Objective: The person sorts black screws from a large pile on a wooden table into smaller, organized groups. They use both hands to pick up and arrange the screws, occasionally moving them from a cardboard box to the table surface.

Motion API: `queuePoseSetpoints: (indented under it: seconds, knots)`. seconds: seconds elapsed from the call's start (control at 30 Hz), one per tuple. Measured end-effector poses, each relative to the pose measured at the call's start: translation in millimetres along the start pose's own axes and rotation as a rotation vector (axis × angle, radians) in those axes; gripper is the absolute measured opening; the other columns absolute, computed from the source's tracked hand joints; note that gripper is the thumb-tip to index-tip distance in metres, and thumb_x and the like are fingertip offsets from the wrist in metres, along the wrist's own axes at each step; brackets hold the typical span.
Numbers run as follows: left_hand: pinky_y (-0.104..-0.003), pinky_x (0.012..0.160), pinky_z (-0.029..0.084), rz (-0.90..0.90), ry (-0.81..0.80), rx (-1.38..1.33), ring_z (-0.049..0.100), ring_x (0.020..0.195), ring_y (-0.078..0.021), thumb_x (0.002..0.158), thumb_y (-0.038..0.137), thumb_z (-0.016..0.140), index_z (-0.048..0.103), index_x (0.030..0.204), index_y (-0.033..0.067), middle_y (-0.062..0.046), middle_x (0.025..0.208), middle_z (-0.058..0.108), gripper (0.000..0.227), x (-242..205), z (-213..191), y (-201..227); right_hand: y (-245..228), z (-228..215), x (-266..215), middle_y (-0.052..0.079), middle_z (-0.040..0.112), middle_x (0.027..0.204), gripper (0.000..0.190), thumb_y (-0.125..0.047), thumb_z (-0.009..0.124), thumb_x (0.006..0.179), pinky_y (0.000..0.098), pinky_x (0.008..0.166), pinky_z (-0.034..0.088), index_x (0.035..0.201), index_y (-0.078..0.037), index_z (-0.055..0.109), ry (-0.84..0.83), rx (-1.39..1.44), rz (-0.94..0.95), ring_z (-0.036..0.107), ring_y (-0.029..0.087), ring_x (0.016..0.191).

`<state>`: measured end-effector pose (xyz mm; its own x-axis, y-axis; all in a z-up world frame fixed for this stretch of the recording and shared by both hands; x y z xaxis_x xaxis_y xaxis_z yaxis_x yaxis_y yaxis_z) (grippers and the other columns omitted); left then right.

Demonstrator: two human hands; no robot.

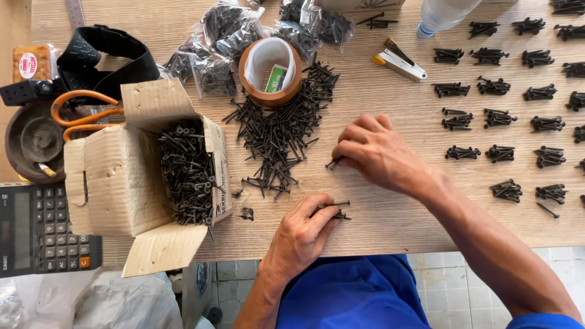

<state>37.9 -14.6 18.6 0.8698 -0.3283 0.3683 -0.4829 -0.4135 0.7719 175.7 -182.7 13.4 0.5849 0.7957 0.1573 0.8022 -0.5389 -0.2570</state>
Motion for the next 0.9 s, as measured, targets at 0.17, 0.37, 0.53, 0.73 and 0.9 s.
queuePoseSetpoints:
  seconds: [0.17, 0.37, 0.53, 0.73, 0.9]
  knots:
    - [-0.043, 0.095, 0.058, 0.010, 0.002, 0.005, 0.068, 0.104, -0.0353, 0.103, 0.000, 0.067, 0.067, 0.112, -0.0066, -0.020, 0.116, 0.064, 0.012, 2.1, -2.1, 1.5, -36.9, 9.7, -34.5, 0.003, 0.069, 0.101, 0.010, -0.020, 0.067, 0.104, 0.0454, 0.081, 0.041, 0.110, -0.018, 0.075, 0.157, -0.031, 0.164, 0.058, 0.029, 0.093]
    - [-0.042, 0.093, 0.058, 0.020, -0.002, 0.001, 0.068, 0.102, -0.0346, 0.103, 0.000, 0.067, 0.067, 0.113, -0.0072, -0.020, 0.115, 0.064, 0.013, 0.7, -0.6, 0.6, -36.0, 8.4, -59.5, 0.009, 0.067, 0.118, 0.010, -0.022, 0.081, 0.098, 0.0496, 0.086, 0.046, 0.106, -0.017, 0.079, 0.369, 0.021, 0.426, 0.057, 0.033, 0.102]
    - [-0.043, 0.094, 0.060, 0.028, 0.011, 0.018, 0.069, 0.104, -0.0357, 0.103, 0.000, 0.066, 0.067, 0.115, -0.0078, -0.021, 0.117, 0.064, 0.015, -0.9, 1.9, -0.6, -14.4, 8.9, -48.0, 0.011, 0.070, 0.121, 0.009, -0.015, 0.081, 0.097, 0.0458, 0.090, 0.053, 0.105, -0.011, 0.079, 0.396, 0.094, 0.438, 0.061, 0.033, 0.103]
    - [-0.042, 0.094, 0.059, 0.014, 0.003, 0.008, 0.068, 0.104, -0.0350, 0.101, -0.002, 0.068, 0.067, 0.115, -0.0072, -0.020, 0.116, 0.064, 0.015, -2.4, 2.7, -1.6, -33.8, 10.8, -45.0, 0.011, 0.076, 0.110, 0.011, 0.002, 0.070, 0.099, 0.0410, 0.089, 0.055, 0.107, -0.003, 0.076, 0.384, 0.311, 0.215, 0.067, 0.029, 0.095]
    - [-0.041, 0.096, 0.060, -0.022, -0.005, 0.033, 0.070, 0.104, -0.0335, 0.102, 0.004, 0.070, 0.067, 0.122, -0.0056, -0.022, 0.129, 0.060, 0.022, -7.3, 6.4, -6.8, -54.1, 4.3, -41.4, 0.008, 0.074, 0.112, 0.014, -0.008, 0.057, 0.109, 0.0404, 0.088, 0.051, 0.115, -0.004, 0.069, 0.289, 0.389, 0.082, 0.064, 0.028, 0.092]
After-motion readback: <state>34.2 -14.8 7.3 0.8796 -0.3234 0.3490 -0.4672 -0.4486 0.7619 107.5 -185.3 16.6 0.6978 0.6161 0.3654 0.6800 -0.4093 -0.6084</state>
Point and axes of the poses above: each hand's wrist, its own x-axis towards the middle knuckle, its own z-axis out of the palm, y = z × x, the point moved 4 cm from there along x, towards the middle knuckle
